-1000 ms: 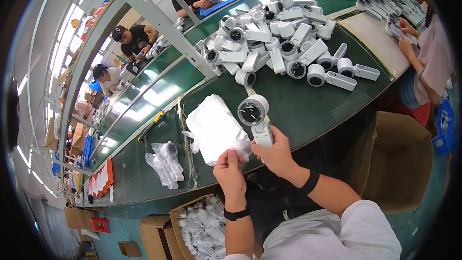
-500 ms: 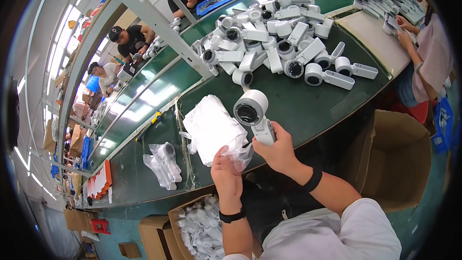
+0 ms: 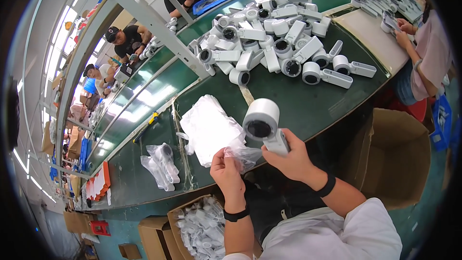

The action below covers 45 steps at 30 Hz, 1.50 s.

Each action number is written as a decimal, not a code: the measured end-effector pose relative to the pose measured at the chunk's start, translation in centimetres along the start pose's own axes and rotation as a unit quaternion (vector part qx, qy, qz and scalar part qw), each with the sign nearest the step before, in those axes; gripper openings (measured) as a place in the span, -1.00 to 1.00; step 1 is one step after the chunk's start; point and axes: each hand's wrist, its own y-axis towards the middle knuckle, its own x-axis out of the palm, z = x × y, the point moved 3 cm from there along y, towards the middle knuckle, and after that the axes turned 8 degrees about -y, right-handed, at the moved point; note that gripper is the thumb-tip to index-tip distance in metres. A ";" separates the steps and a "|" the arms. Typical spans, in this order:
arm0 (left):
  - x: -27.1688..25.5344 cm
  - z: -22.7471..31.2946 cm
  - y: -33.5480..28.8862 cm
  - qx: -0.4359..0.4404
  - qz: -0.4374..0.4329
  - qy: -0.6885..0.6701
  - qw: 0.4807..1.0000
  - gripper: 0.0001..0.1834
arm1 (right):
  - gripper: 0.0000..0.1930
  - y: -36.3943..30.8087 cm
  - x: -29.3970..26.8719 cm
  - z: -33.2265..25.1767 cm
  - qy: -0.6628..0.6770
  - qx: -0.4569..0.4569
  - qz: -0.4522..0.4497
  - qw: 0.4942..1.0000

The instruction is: Packaging white camera housings into individual plastic bags and placing them into a shipping box.

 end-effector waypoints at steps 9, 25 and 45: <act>0.5 -0.1 0.6 0.015 -0.057 0.039 0.998 -0.83 | -0.04 0.5 -4.2 -3.2 -0.180 0.061 -0.423 0.886; -0.3 2.2 -0.2 0.224 -0.093 0.240 0.940 -0.88 | -0.44 0.1 -0.8 0.5 -0.170 0.096 -0.276 0.941; 1.2 -0.5 -4.0 0.221 -0.298 0.235 0.898 -0.87 | -0.46 -0.1 1.2 3.4 0.160 0.198 -0.083 0.963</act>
